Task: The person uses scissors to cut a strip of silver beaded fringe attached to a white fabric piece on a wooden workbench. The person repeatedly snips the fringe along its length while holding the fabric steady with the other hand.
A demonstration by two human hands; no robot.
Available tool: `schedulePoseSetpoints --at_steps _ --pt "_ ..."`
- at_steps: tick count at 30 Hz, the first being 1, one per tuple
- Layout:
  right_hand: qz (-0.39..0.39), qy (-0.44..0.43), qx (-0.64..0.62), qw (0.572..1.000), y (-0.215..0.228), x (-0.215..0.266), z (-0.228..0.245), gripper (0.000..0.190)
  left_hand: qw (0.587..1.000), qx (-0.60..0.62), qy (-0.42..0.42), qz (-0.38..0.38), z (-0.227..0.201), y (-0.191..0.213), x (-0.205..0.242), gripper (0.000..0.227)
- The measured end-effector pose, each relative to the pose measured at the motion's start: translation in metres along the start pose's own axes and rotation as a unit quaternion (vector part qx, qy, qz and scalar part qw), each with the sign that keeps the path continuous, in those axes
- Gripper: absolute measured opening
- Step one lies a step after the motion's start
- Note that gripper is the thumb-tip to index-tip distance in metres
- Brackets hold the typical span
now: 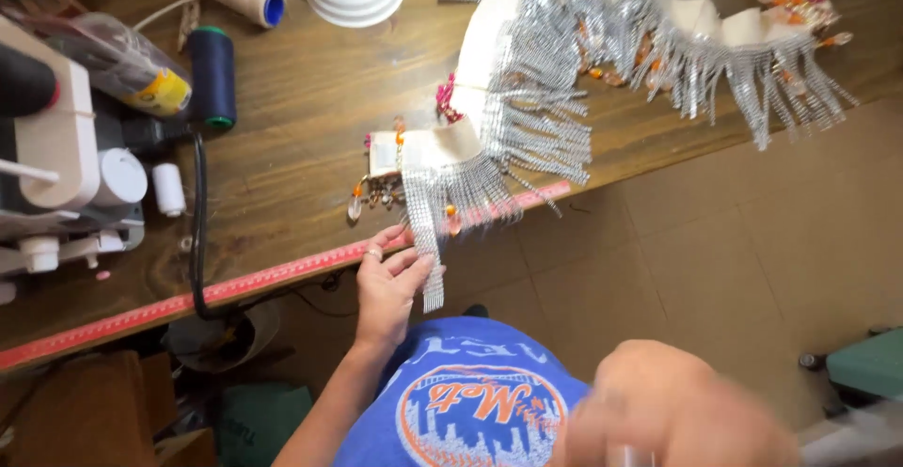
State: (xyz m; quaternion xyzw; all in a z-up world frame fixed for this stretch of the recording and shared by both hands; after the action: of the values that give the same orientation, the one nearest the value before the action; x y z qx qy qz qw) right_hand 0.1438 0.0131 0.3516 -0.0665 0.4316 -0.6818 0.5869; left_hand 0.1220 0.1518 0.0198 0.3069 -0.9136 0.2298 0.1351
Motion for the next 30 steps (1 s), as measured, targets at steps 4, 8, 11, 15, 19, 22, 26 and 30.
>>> schedulePoseSetpoints --at_steps 4,8,11,15,19,22,26,30 --pt "-0.25 0.116 0.158 0.948 0.052 0.046 -0.001 0.057 0.997 0.048 0.063 -0.017 0.028 0.012 0.017 0.057" --pt "-0.329 -0.036 0.243 0.912 0.136 0.14 -0.062 0.055 0.998 0.026 0.055 -0.035 0.044 0.023 0.024 0.033" --pt "-0.424 -0.283 0.295 0.808 0.188 0.22 -0.134 0.025 1.0 0.009 0.022 -0.019 0.041 0.028 0.03 0.019" --pt "-0.435 -0.407 0.279 0.753 0.19 0.256 -0.198 0.033 0.999 0.001 0.021 0.027 0.044 0.033 0.03 0.016" --pt "-0.425 -0.384 0.254 0.78 0.17 0.235 -0.23 0.043 0.996 -0.037 0.036 0.073 0.037 0.039 0.036 0.017" --pt "-0.432 -0.345 0.269 0.789 0.164 0.223 -0.248 0.051 0.994 -0.018 0.051 0.097 0.039 0.043 0.032 0.018" --pt "-0.45 -0.271 0.209 0.825 0.149 0.211 -0.272 0.055 0.991 0.001 0.048 0.121 0.034 0.046 0.033 0.016" --pt "-0.474 -0.244 0.19 0.824 0.156 0.221 -0.298 0.053 0.987 -0.073 0.025 0.138 0.031 0.053 0.031 0.019"
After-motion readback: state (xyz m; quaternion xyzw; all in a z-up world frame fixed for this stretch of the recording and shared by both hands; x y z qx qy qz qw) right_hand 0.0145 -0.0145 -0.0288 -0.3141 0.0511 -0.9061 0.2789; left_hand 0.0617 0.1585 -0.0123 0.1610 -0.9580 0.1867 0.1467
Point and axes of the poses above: each hand's wrist, its own x-axis away from the middle knuckle, its own y-axis out of the back of the hand, z = x × y, the point moved 7 cm from there along -x, towards the middle knuckle, and after that the axes turned 9 degrees about -y, right-handed, at the moved point
